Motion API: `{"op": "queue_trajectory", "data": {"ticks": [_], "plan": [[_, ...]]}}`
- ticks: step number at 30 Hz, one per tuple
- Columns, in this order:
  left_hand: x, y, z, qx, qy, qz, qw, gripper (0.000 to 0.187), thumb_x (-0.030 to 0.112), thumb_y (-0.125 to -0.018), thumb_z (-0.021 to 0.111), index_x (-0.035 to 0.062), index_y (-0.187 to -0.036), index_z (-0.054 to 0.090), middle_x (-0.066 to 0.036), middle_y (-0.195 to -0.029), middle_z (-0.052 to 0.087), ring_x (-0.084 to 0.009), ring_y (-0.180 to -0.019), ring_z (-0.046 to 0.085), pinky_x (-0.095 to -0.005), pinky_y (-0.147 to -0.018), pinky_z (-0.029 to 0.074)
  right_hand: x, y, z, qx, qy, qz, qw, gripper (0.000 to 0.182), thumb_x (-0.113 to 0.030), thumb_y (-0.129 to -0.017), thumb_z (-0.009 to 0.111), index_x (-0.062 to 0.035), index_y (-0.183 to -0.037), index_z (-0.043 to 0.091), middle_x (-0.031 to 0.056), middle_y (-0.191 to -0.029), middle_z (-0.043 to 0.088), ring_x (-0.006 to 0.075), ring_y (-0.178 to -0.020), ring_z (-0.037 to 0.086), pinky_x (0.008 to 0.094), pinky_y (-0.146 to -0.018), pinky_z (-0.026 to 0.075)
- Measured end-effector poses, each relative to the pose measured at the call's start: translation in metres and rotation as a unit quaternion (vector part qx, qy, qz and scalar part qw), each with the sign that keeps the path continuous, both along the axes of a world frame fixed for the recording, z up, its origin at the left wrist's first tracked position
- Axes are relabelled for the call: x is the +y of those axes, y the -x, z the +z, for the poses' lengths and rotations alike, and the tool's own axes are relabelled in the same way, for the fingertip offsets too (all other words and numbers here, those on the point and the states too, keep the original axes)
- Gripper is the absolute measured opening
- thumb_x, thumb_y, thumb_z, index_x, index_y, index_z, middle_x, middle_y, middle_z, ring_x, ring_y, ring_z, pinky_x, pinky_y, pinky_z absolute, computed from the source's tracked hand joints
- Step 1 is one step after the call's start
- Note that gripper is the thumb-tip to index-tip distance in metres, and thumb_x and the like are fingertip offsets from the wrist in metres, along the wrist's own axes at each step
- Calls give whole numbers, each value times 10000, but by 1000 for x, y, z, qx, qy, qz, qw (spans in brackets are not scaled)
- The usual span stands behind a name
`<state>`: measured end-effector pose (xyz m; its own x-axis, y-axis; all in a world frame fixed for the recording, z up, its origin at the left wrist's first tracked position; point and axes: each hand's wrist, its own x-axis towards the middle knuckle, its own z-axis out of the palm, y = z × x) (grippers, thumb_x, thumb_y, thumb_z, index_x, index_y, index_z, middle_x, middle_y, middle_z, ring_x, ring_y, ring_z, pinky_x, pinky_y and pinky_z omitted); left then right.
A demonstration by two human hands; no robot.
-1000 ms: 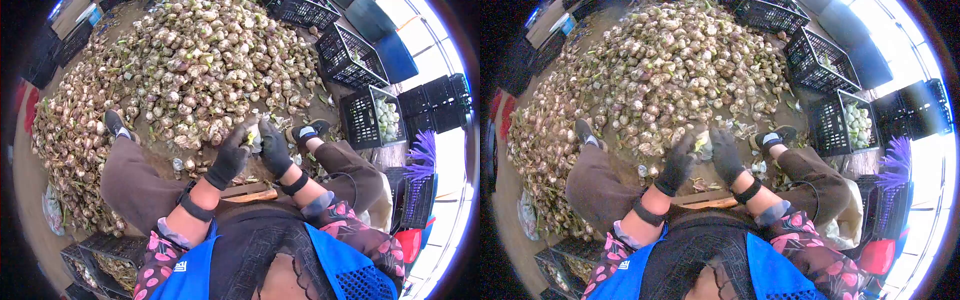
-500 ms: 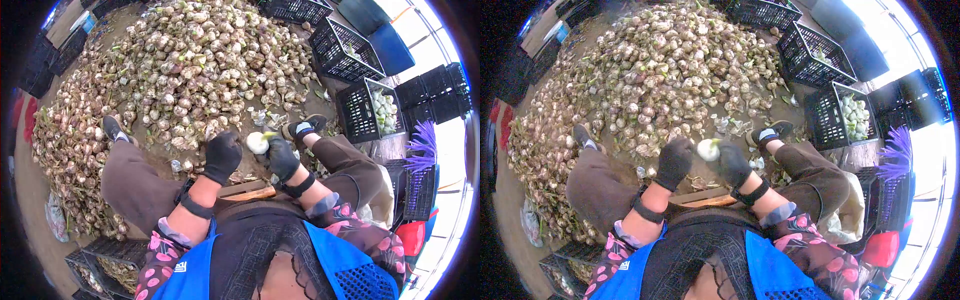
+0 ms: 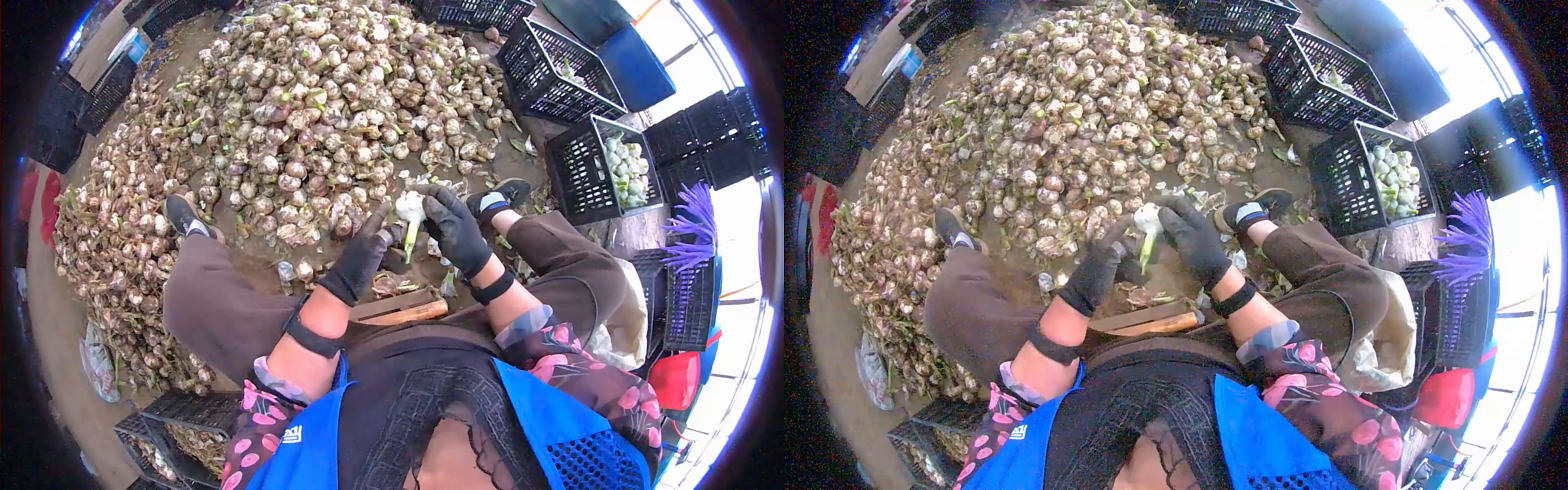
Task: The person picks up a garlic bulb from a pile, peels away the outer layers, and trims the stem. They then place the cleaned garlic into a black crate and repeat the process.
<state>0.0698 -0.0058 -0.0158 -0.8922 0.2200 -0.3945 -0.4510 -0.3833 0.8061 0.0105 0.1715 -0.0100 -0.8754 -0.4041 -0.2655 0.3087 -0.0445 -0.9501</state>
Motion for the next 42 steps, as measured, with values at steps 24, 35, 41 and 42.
{"op": "queue_trajectory", "data": {"ticks": [24, 35, 41, 42], "plan": [[14, -5, -19, 150, 223, 25, 963, 578, -20, -746, 566, 23, -1296, 393, -96, -980, 581, -161, -812, 569, -289, -721, 495, -4, 6, -6, 399, -402, 15, 824, 159, -157, -694, 612, -23, -636, 551, 163, -655, 573, 332, -580, 566, 397, -542, 441], [23, -3, -14, 273, -30, -110, 955, 658, 117, -834, 540, 35, -1426, 265, -64, -1263, 506, -137, -1118, 501, -283, -928, 429, 3, 41, -49, 327, -331, -189, 865, 118, -136, -743, 652, -23, -773, 633, 177, -756, 623, 344, -707, 612, 411, -657, 476], [26, 7, -40, 356, 203, -19, 912, 628, 14, -808, 522, 24, -1400, 311, -136, -1410, 388, -230, -1275, 405, -344, -1048, 334, 62, 71, -80, 269, -601, 155, 736, 151, -154, -821, 567, -69, -889, 671, 187, -796, 651, 373, -750, 631, 467, -691, 483], [26, 7, -36, 332, 223, -16, 916, 646, -68, -744, 411, 10, -1381, 335, -153, -1405, 393, -245, -1300, 381, -348, -1067, 310, 60, 64, -79, 263, -622, 133, 725, 180, -191, -869, 545, -61, -910, 663, 196, -802, 649, 382, -733, 624, 444, -665, 487]]}}
